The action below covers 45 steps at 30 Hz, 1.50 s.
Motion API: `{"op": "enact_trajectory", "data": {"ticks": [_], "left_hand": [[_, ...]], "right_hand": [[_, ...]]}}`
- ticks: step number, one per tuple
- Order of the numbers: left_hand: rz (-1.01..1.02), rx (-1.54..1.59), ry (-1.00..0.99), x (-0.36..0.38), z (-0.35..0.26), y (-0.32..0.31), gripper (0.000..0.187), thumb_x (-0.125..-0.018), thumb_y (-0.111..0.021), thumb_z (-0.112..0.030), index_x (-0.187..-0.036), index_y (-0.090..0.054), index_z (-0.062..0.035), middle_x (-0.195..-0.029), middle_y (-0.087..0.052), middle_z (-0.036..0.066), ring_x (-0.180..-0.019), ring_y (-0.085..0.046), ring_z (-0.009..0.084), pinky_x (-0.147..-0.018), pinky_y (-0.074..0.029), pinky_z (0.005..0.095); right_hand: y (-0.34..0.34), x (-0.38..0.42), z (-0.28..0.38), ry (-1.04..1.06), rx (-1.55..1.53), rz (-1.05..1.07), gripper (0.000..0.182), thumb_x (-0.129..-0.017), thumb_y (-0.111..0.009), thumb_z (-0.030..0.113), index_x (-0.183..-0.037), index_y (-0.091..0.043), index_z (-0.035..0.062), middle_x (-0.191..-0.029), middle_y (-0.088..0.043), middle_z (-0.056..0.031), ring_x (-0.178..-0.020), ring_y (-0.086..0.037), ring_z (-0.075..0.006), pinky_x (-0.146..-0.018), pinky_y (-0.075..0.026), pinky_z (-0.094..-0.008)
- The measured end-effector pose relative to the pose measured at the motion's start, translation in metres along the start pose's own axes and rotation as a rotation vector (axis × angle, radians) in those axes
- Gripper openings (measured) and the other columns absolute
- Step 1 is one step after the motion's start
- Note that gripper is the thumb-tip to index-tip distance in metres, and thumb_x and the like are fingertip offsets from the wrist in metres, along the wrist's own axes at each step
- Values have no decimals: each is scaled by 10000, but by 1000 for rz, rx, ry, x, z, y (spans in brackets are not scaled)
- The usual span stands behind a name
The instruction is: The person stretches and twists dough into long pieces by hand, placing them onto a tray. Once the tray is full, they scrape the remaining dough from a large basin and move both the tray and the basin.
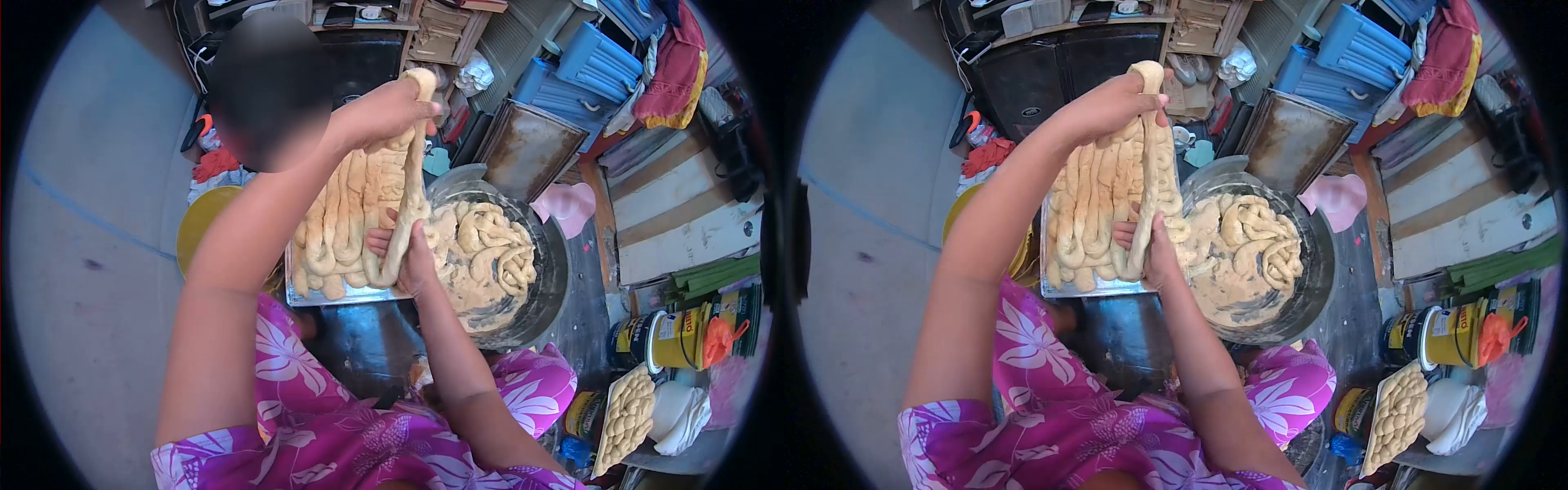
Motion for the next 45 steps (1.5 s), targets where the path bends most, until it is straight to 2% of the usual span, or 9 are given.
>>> {"op": "enact_trajectory", "data": {"ticks": [6,9,13,19,24,32,36,39,45], "left_hand": [[-155,-634,130,-77,78,-3,382,-847,-534,-295,-985,-600,55,-932,-634,192,-892,-621,303,-763,-478,373],[-151,-757,161,-101,113,-4,450,-816,-585,-363,-977,-609,57,-989,-612,235,-944,-592,363,-775,-472,393],[-9,-935,276,-107,125,1,525,-783,-596,-461,-905,-635,48,-950,-621,231,-905,-610,345,-767,-474,393],[410,190,36,-88,125,-36,605,-816,-527,-540,-1048,-615,12,-1073,-581,197,-1019,-546,281,-910,-406,353],[-172,-598,262,-102,183,-4,541,-801,-562,-476,-1203,-541,-115,-1210,-527,169,-1158,-470,312,-959,-369,384],[-244,-690,311,-110,187,2,413,-673,-627,-268,-1046,-625,-89,-1007,-627,156,-956,-603,255,-817,-458,336],[-279,-194,483,-133,220,27,378,-668,-651,-280,-937,-651,-15,-977,-623,175,-856,-612,263,-777,-474,341],[-555,-315,250,-130,211,15,385,-695,-664,-325,-943,-654,-30,-1039,-594,176,-919,-586,283,-827,-451,345],[-13,-620,-35,-128,200,-36,403,-819,-539,-439,-1063,-620,-129,-1159,-508,141,-1105,-475,299,-932,-366,383]], "right_hand": [[-3,-2,-1,508,1409,-318,606,-795,-590,211,-1299,-359,-34,-1104,-491,-234,-992,-511,-353,-903,-401,-385],[-23,2,11,263,1587,-326,614,-789,-582,210,-1303,-355,-36,-1104,-486,-258,-992,-494,-398,-907,-394,-409],[-17,-4,10,234,1662,-331,643,-793,-595,230,-1322,-335,-28,-1112,-503,-225,-980,-511,-350,-883,-414,-374],[22,-25,67,270,772,-358,731,-786,-649,231,-1371,-264,23,-1228,-438,-212,-951,-522,-229,-834,-440,-330],[31,-65,80,303,969,-302,779,-748,-690,268,-1379,-273,82,-1293,-377,-213,-1039,-473,-222,-904,-398,-356],[-15,-93,70,621,1799,-216,416,-760,-655,259,-1131,-546,105,-996,-541,-102,-944,-495,-272,-832,-372,-430],[20,-113,84,400,772,-492,298,-816,-543,202,-1065,-555,37,-823,-638,-175,-762,-596,-385,-733,-465,-409],[27,-102,87,347,1243,-486,303,-836,-511,216,-1077,-560,40,-898,-624,-201,-882,-586,-381,-787,-457,-402],[7,-93,74,497,1471,-493,412,-825,-547,214,-1197,-514,38,-1033,-553,-233,-940,-538,-394,-816,-439,-410]]}}
Point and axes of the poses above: each hand's wrist, its own x-axis away from the middle knuckle, its own y-axis out of the back of the hand, z = x × y, the point moved 4 cm from there along -x, towards the middle knuckle
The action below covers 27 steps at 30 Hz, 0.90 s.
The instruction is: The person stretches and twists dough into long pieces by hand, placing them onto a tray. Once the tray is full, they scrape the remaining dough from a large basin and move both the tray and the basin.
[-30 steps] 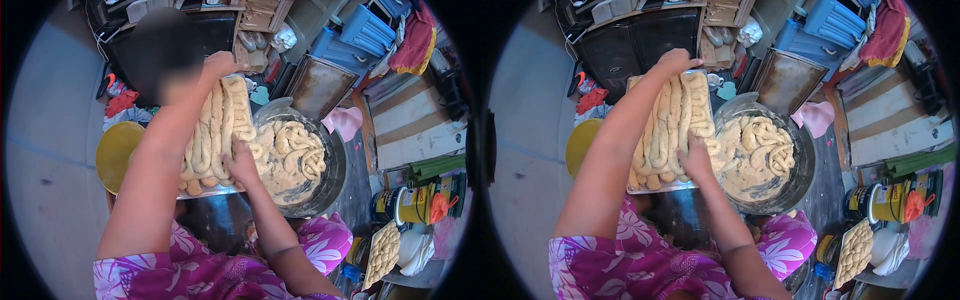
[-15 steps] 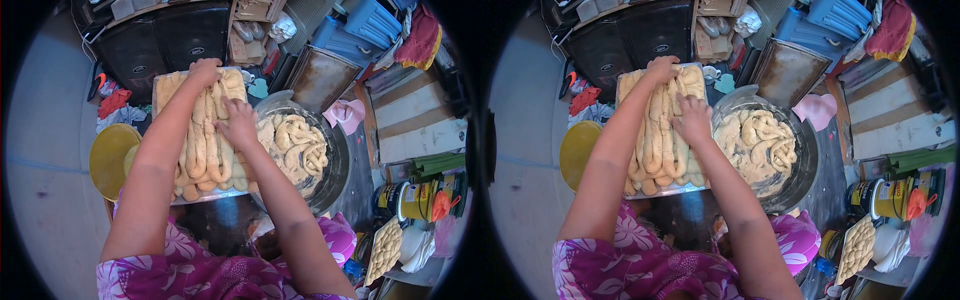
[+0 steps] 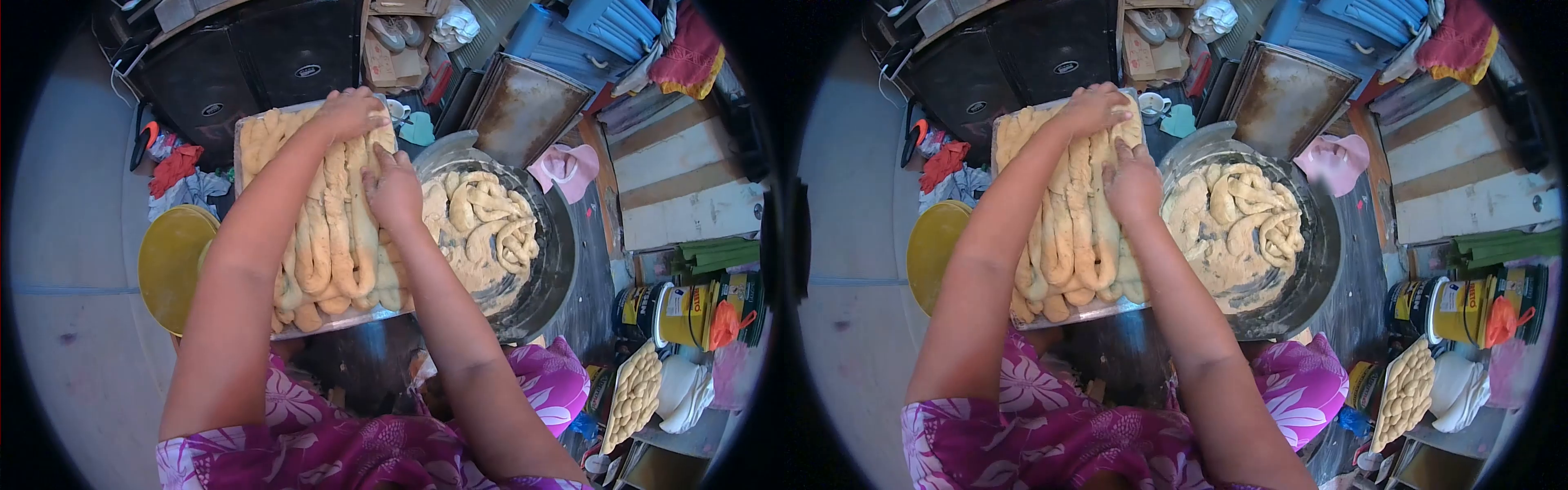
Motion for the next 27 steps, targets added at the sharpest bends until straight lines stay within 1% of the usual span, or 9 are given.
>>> {"op": "enact_trajectory", "data": {"ticks": [4,8,12,17,19,21,23,25,27], "left_hand": [[111,-248,85,7,3,9,498,-823,-511,-494,-1219,-525,-193,-1147,-481,119,-1160,-423,276,-936,-337,421],[-59,-557,30,16,-18,9,569,-850,-482,-464,-1331,-388,-177,-1281,-400,119,-1246,-328,270,-991,-289,453],[-26,-498,-157,52,-47,-30,613,-891,-377,-487,-1381,-292,-128,-1443,-216,98,-1351,-144,268,-1085,-111,463],[4,-469,-72,75,-77,-31,629,-898,-355,-500,-1397,-261,-128,-1477,-143,97,-1374,-61,252,-1101,-39,463],[27,-442,-101,94,-118,-29,619,-884,-407,-477,-1377,-304,-118,-1472,-152,116,-1370,-86,268,-1098,-65,466],[36,-338,-170,120,-163,-35,601,-830,-543,-360,-1345,-362,-108,-1459,-177,146,-1357,-131,306,-1093,-110,471],[39,-127,-242,148,-202,-50,596,-786,-635,-265,-1312,-404,-106,-1444,-210,160,-1346,-164,332,-1088,-139,473],[100,152,-271,174,-232,-73,552,-783,-641,-266,-1272,-452,-94,-1423,-257,167,-1331,-204,343,-1081,-167,469],[237,312,-294,195,-255,-105,496,-799,-623,-269,-1233,-487,-72,-1387,-319,167,-1309,-258,340,-1075,-199,455]], "right_hand": [[-7,3,0,-152,-187,147,410,-828,-538,185,-1204,-504,24,-1144,-514,-265,-1016,-517,-407,-853,-434,-402],[-9,19,10,-120,-84,114,422,-816,-521,142,-1222,-488,33,-1109,-512,-217,-968,-531,-360,-840,-421,-421],[-13,40,-3,-112,191,118,426,-791,-562,154,-1203,-508,62,-1120,-482,-133,-1071,-432,-297,-902,-336,-403],[56,70,-58,176,-301,-292,332,-797,-567,112,-1120,-552,39,-1011,-538,-158,-919,-521,-290,-835,-407,-386],[66,85,-142,-300,-415,-300,329,-782,-556,79,-1110,-567,57,-991,-561,-157,-852,-558,-279,-800,-433,-367],[33,102,-238,-513,-61,-96,349,-776,-543,83,-1124,-566,71,-1008,-580,-132,-855,-590,-285,-774,-455,-362],[-28,131,-292,-542,124,407,382,-747,-567,96,-1129,-556,98,-1165,-536,-128,-1051,-528,-298,-890,-411,-436],[-61,164,-290,-133,518,736,393,-794,-517,143,-1187,-510,120,-1288,-458,-87,-1179,-435,-257,-996,-293,-519],[-82,204,-306,-23,551,509,424,-870,-408,209,-1289,-419,141,-1380,-369,-66,-1286,-315,-232,-1028,-186,-570]]}}
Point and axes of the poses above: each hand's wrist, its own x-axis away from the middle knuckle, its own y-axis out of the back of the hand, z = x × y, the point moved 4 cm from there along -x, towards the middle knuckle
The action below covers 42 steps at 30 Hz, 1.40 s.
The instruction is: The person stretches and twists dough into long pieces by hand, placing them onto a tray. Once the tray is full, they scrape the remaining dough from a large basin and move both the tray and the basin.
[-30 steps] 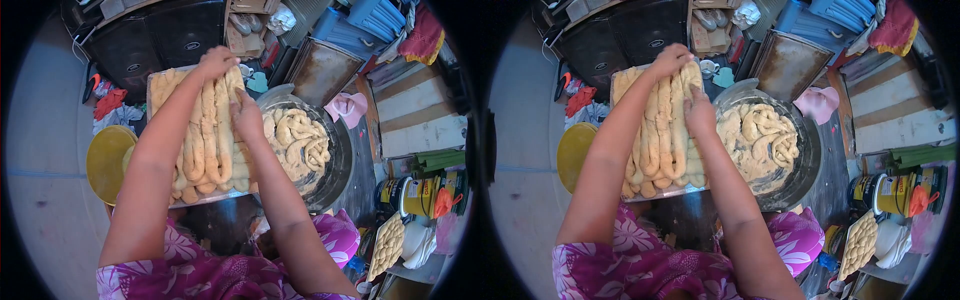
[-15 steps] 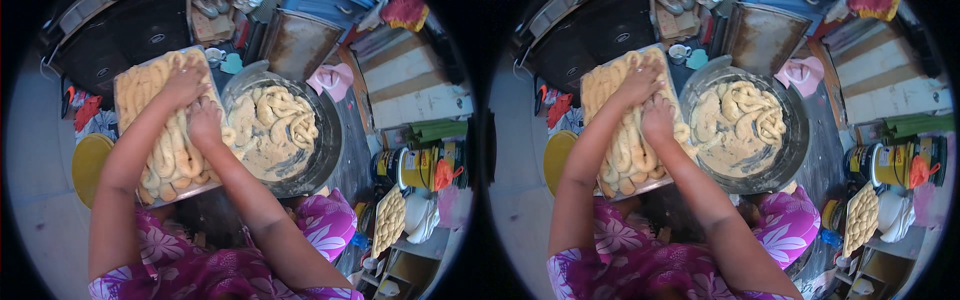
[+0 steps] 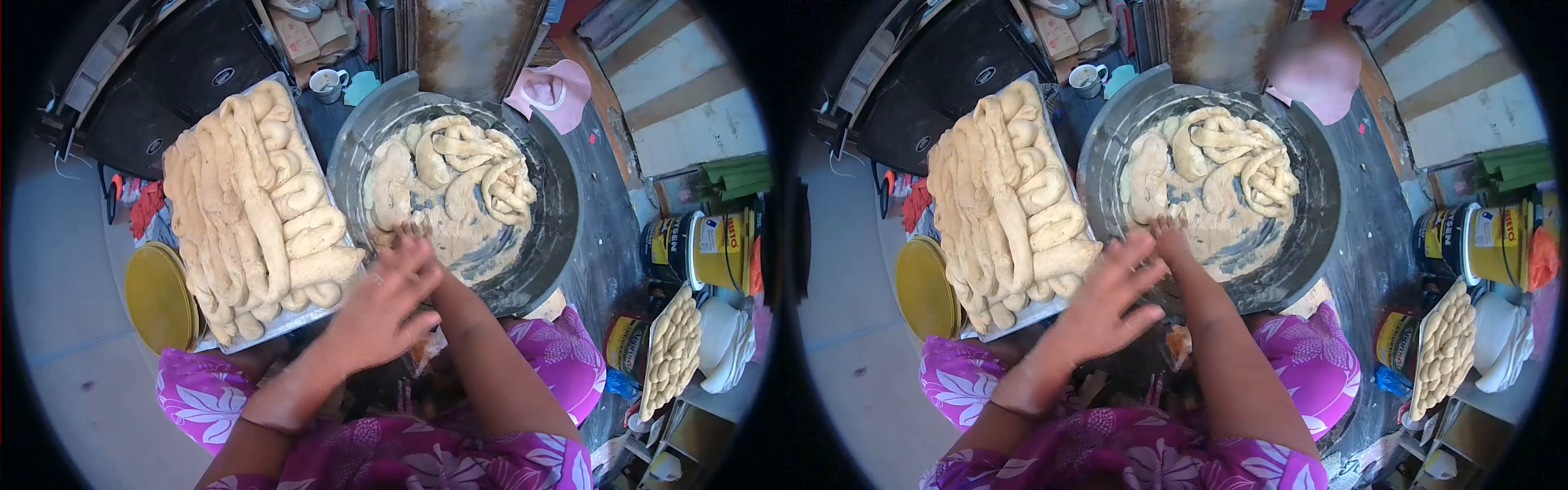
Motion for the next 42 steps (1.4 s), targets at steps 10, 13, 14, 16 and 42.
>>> {"op": "enact_trajectory", "data": {"ticks": [10,13,14,16,42], "left_hand": [[7,-143,194,21,89,-154,319,-860,-526,-273,-1074,-566,-39,-1138,-526,131,-1110,-477,286,-980,-336,411],[22,-358,92,31,106,-172,218,-835,-531,-256,-940,-596,-76,-940,-577,84,-934,-548,243,-843,-400,379],[19,-348,99,32,108,-174,218,-835,-531,-256,-940,-596,-76,-940,-577,84,-934,-548,243,-843,-400,379],[-75,-398,37,32,104,-172,132,-794,-544,-241,-798,-580,-115,-757,-542,36,-766,-544,205,-711,-395,351],[-209,213,458,11,117,-173,350,-875,-468,-375,-908,-590,-48,-898,-582,99,-874,-554,204,-813,-401,349]], "right_hand": [[-17,20,-81,-513,-1427,-47,269,-731,-585,149,-964,-624,20,-850,-640,-149,-786,-625,-242,-738,-486,-369],[19,58,-110,-1040,-928,-85,338,-737,-590,248,-981,-627,17,-940,-644,-170,-861,-625,-273,-808,-469,-383],[-24,64,-114,-891,-711,253,393,-741,-575,306,-1004,-621,17,-974,-639,-172,-895,-619,-290,-820,-464,-387],[-77,77,-95,-549,-359,621,499,-743,-539,417,-1038,-613,21,-1034,-624,-170,-957,-601,-318,-842,-454,-395],[98,50,-30,-459,-1772,-137,343,-771,-554,182,-1087,-494,64,-815,-552,-61,-643,-549,-156,-533,-461,-274]]}}
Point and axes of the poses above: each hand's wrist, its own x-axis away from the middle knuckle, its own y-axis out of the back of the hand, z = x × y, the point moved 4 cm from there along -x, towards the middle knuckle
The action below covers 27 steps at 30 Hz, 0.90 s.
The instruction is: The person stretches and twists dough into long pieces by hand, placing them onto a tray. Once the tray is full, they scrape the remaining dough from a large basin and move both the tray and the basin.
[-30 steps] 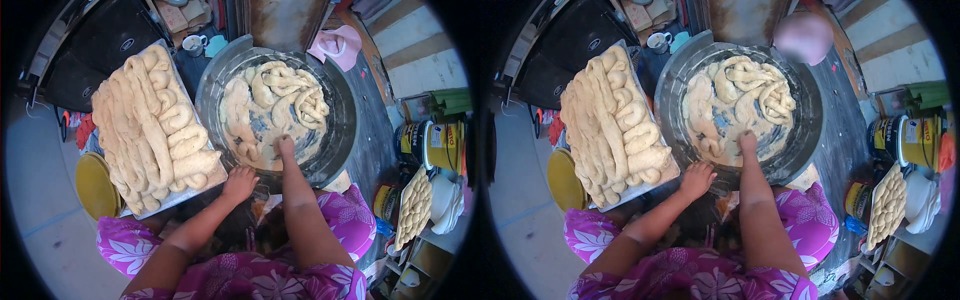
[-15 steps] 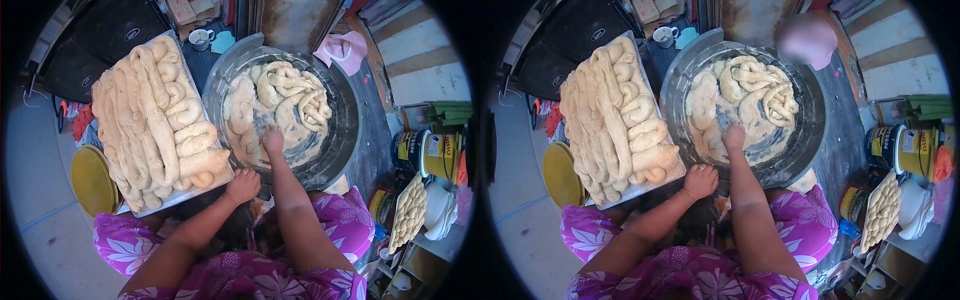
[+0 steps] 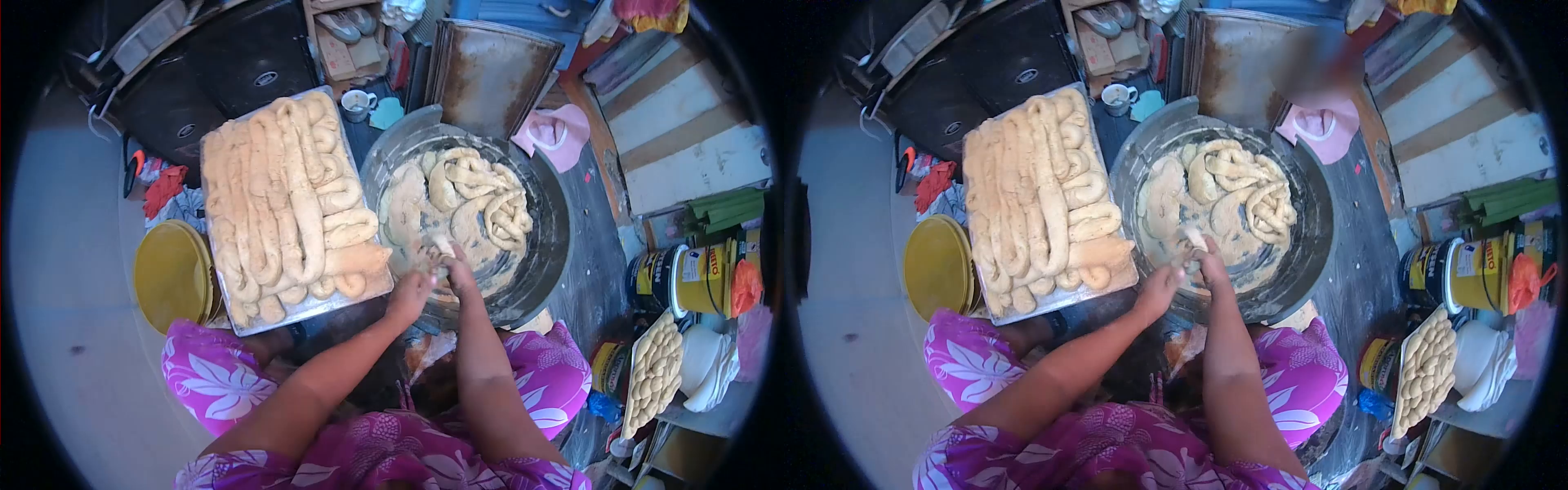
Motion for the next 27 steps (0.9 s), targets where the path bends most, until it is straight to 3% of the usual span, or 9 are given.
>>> {"op": "enact_trajectory", "data": {"ticks": [2,4,8,10,16,18,20,22,27], "left_hand": [[-292,664,152,-18,-17,8,442,-894,-451,-431,-968,-580,-15,-908,-608,125,-911,-563,216,-788,-426,326],[-16,1257,453,-31,-65,21,423,-875,-493,-427,-970,-566,-21,-915,-597,104,-847,-571,213,-771,-437,325],[-27,1432,475,-65,-118,56,383,-834,-586,-346,-1017,-519,-16,-896,-577,102,-723,-567,189,-645,-463,325],[-33,1307,143,-87,-129,79,436,-820,-615,-233,-1141,-431,-2,-840,-559,102,-686,-555,173,-623,-482,309],[-337,948,172,-85,-149,196,477,-831,-599,-272,-1141,-328,-31,-710,-470,47,-451,-435,111,-339,-364,236],[-401,821,207,-90,-120,220,542,-808,-601,-374,-1187,-428,-29,-789,-544,138,-609,-545,179,-473,-444,320],[-486,161,48,-100,-72,241,503,-798,-598,-362,-1178,-470,-60,-855,-571,157,-838,-574,228,-655,-466,394],[-401,-657,231,-55,-93,253,398,-802,-588,-310,-1133,-534,-95,-970,-577,136,-1000,-529,260,-799,-412,423],[-530,-771,57,-48,-72,258,291,-804,-563,-256,-1070,-590,-140,-1055,-562,64,-1051,-497,230,-841,-385,377]], "right_hand": [[-7,14,38,18,-59,16,299,-812,-537,225,-1064,-497,68,-791,-542,-52,-610,-535,-142,-487,-433,-257],[-18,28,75,-9,-18,-7,359,-885,-493,375,-1067,-495,65,-831,-543,-47,-557,-509,-112,-406,-371,-226],[-20,38,100,164,251,69,355,-874,-510,334,-1112,-487,71,-809,-530,-9,-599,-501,-97,-423,-370,-228],[-48,75,123,183,167,133,350,-865,-533,300,-1120,-492,64,-816,-534,-9,-617,-508,-97,-459,-387,-228],[-77,90,96,-55,191,316,416,-836,-576,102,-1210,-404,40,-903,-533,-53,-637,-543,-130,-567,-462,-247],[-121,112,113,-39,-90,362,552,-827,-587,108,-1300,-308,50,-861,-551,-84,-670,-560,-163,-572,-477,-270],[-147,117,106,-47,-77,414,616,-825,-589,103,-1335,-245,71,-910,-543,-103,-678,-565,-179,-592,-496,-293],[-159,119,88,-159,-33,513,808,-802,-589,50,-1408,-62,140,-1077,-490,-151,-747,-566,-215,-649,-529,-344],[-162,132,71,-119,121,507,928,-733,-592,-40,-1427,-8,156,-1192,-427,-149,-889,-532,-213,-657,-518,-332]]}}
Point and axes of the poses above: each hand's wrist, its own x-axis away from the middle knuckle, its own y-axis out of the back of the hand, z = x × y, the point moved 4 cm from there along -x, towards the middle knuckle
